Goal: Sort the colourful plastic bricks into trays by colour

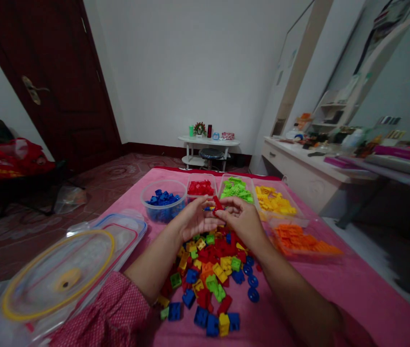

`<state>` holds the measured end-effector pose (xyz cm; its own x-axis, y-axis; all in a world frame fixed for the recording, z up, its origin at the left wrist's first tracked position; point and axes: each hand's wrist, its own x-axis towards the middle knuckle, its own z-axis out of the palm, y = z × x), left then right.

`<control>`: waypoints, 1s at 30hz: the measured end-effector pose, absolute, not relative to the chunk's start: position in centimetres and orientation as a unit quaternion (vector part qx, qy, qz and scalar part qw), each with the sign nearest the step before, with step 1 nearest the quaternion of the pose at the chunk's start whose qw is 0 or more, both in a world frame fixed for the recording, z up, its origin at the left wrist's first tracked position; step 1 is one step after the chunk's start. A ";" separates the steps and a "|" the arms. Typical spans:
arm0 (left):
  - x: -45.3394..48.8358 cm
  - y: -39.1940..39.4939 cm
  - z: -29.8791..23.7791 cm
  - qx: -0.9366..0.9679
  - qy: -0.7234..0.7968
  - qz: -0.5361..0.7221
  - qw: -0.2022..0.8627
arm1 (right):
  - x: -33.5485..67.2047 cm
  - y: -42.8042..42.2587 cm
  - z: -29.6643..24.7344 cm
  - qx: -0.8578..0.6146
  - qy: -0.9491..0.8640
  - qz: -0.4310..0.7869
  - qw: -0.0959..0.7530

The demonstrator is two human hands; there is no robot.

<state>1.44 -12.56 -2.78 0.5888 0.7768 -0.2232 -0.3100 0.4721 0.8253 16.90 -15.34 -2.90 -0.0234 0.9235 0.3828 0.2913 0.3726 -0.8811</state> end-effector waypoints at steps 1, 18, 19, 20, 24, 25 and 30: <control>1.6 -12.7 -2.9 0.358 0.286 0.329 0.825 | 16.8 -15.5 -2.8 -0.469 -0.666 0.287 0.504; 4.2 -2.8 1.4 0.407 0.474 0.537 0.567 | 22.3 -13.7 -1.1 -0.526 -0.602 0.204 0.565; 4.2 -2.5 1.0 0.451 0.485 0.529 0.531 | 22.5 -13.6 -1.2 -0.532 -0.611 0.192 0.554; 4.2 -2.5 0.6 0.498 0.488 0.517 0.496 | 22.7 -13.5 -1.2 -0.539 -0.624 0.176 0.538; 4.2 -4.1 -1.6 0.649 0.467 0.459 0.388 | 22.7 -13.2 -2.0 -0.570 -0.686 0.125 0.435; 4.2 -4.8 -2.2 0.677 0.462 0.442 0.365 | 22.6 -13.3 -2.3 -0.577 -0.704 0.117 0.397; 3.1 -9.2 -4.3 0.783 0.452 0.364 0.222 | 21.8 -14.0 -3.5 -0.641 -0.741 0.033 0.198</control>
<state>3.09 -9.19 -4.34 0.3260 0.8700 0.3698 0.5467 -0.4926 0.6771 21.79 -14.01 -3.47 -0.0997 0.9630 0.2502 0.9368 0.1756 -0.3027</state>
